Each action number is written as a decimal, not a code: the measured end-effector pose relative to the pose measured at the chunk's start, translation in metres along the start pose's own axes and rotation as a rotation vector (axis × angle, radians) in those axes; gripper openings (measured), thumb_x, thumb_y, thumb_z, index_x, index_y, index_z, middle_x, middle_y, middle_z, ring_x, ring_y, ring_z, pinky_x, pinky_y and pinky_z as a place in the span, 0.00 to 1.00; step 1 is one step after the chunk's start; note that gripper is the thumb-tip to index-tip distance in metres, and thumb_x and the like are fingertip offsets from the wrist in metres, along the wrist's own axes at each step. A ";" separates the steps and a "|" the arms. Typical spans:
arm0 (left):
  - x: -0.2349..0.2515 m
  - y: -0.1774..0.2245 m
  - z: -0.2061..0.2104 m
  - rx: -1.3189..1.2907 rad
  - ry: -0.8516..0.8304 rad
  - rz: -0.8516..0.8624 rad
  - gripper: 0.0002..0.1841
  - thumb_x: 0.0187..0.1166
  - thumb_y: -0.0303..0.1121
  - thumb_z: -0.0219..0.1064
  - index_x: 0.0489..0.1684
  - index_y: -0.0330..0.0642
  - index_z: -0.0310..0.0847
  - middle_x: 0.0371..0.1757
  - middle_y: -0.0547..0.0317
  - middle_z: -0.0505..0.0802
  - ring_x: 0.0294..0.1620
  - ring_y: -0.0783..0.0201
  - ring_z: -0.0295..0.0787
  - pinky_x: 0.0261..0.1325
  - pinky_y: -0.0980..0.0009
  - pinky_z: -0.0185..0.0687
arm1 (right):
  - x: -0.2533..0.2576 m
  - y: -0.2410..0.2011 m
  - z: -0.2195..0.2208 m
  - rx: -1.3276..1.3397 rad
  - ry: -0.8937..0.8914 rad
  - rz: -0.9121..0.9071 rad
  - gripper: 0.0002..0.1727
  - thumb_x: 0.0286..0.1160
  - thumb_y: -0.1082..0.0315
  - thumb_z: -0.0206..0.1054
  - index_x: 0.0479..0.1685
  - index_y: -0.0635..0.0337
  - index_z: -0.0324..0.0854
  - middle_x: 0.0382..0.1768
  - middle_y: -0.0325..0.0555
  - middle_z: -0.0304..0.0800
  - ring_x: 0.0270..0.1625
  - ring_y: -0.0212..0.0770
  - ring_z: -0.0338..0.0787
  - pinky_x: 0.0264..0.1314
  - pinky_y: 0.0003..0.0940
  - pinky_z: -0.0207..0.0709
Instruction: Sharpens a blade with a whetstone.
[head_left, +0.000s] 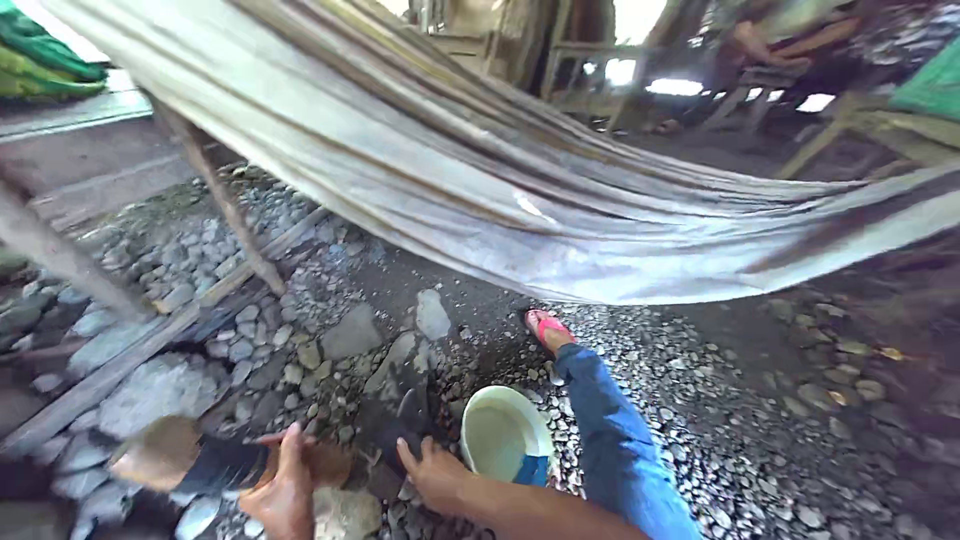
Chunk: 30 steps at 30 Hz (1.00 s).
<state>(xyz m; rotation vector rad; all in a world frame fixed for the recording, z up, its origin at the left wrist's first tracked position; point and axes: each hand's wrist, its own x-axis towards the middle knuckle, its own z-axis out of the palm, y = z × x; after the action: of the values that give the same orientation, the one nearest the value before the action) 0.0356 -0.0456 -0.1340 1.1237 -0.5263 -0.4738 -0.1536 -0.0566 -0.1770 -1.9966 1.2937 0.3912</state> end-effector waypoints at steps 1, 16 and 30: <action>-0.001 -0.001 0.000 -0.006 -0.018 0.004 0.08 0.73 0.17 0.65 0.42 0.39 0.75 0.20 0.76 0.90 0.19 0.76 0.89 0.29 0.76 0.92 | 0.012 0.004 -0.007 0.011 0.045 0.022 0.40 0.93 0.63 0.53 0.99 0.52 0.35 0.82 0.86 0.57 0.77 0.82 0.72 0.74 0.70 0.72; -0.004 0.009 0.004 0.020 -0.104 -0.025 0.06 0.78 0.18 0.60 0.42 0.40 0.72 0.19 0.78 0.87 0.20 0.78 0.88 0.31 0.78 0.90 | 0.041 -0.004 -0.045 0.138 0.079 0.164 0.40 0.93 0.65 0.50 0.98 0.54 0.30 0.84 0.82 0.56 0.80 0.77 0.71 0.77 0.66 0.72; 0.001 0.000 0.001 0.014 -0.087 0.033 0.08 0.75 0.17 0.63 0.41 0.41 0.73 0.20 0.77 0.89 0.21 0.77 0.89 0.30 0.76 0.91 | 0.021 -0.003 -0.026 0.097 0.032 0.145 0.41 0.92 0.67 0.51 0.99 0.50 0.29 0.83 0.84 0.55 0.78 0.80 0.71 0.74 0.69 0.73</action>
<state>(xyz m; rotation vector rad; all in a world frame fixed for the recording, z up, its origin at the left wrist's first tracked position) 0.0357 -0.0471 -0.1333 1.1095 -0.6234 -0.4925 -0.1448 -0.0883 -0.1703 -1.8422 1.4547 0.3585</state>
